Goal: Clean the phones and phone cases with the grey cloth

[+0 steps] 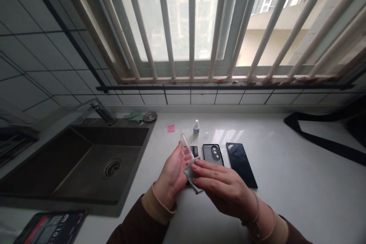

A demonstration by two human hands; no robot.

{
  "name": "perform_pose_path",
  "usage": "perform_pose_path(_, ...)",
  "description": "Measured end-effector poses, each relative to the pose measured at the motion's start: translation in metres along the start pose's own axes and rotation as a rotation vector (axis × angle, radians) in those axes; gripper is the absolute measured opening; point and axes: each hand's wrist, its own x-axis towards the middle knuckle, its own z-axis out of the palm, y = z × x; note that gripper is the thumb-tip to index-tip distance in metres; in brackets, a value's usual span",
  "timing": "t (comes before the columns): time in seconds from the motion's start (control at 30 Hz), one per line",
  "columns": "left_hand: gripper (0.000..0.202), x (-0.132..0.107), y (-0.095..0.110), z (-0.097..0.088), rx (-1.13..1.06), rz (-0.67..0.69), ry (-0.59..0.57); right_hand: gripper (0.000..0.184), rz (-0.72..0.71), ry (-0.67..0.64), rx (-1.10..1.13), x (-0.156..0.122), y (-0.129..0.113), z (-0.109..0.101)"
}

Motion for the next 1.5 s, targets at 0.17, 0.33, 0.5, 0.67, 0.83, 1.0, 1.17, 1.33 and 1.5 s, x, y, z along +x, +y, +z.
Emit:
perform_pose_path(0.17,0.056,-0.005,-0.001,0.001,-0.064,0.017,-0.075,0.054,-0.063,-0.036,-0.039,0.003,-0.004,0.001)
perform_pose_path(0.33,0.047,-0.010,0.007,0.000,-0.233,-0.058,-0.258,0.047,-0.056,-0.076,-0.048,0.002,-0.002,0.003)
perform_pose_path(0.5,0.051,-0.016,0.011,0.001,-0.304,-0.056,-0.305,0.040,-0.028,-0.121,-0.050,0.004,0.001,0.005)
perform_pose_path(0.67,0.055,-0.017,0.011,0.003,-0.318,0.062,-0.245,0.041,0.021,-0.108,-0.089,0.002,0.004,0.000)
perform_pose_path(0.83,0.058,-0.012,0.013,0.003,-0.243,0.158,-0.155,0.034,0.180,0.031,0.044,-0.005,0.007,-0.009)
perform_pose_path(1.0,0.057,-0.007,0.009,0.001,0.001,0.081,-0.244,0.027,0.798,0.495,0.171,-0.015,0.023,-0.010)
perform_pose_path(1.17,0.053,-0.009,-0.003,-0.003,0.271,-0.062,-0.374,0.049,1.080,0.686,0.281,-0.021,0.047,-0.011)
perform_pose_path(1.33,0.050,-0.008,-0.014,-0.004,0.347,-0.043,-0.372,0.045,0.977,0.579,0.161,-0.020,0.043,-0.010)
perform_pose_path(1.5,0.047,0.003,-0.015,-0.005,0.210,0.086,-0.161,0.030,0.743,0.354,0.105,-0.013,0.023,0.003)
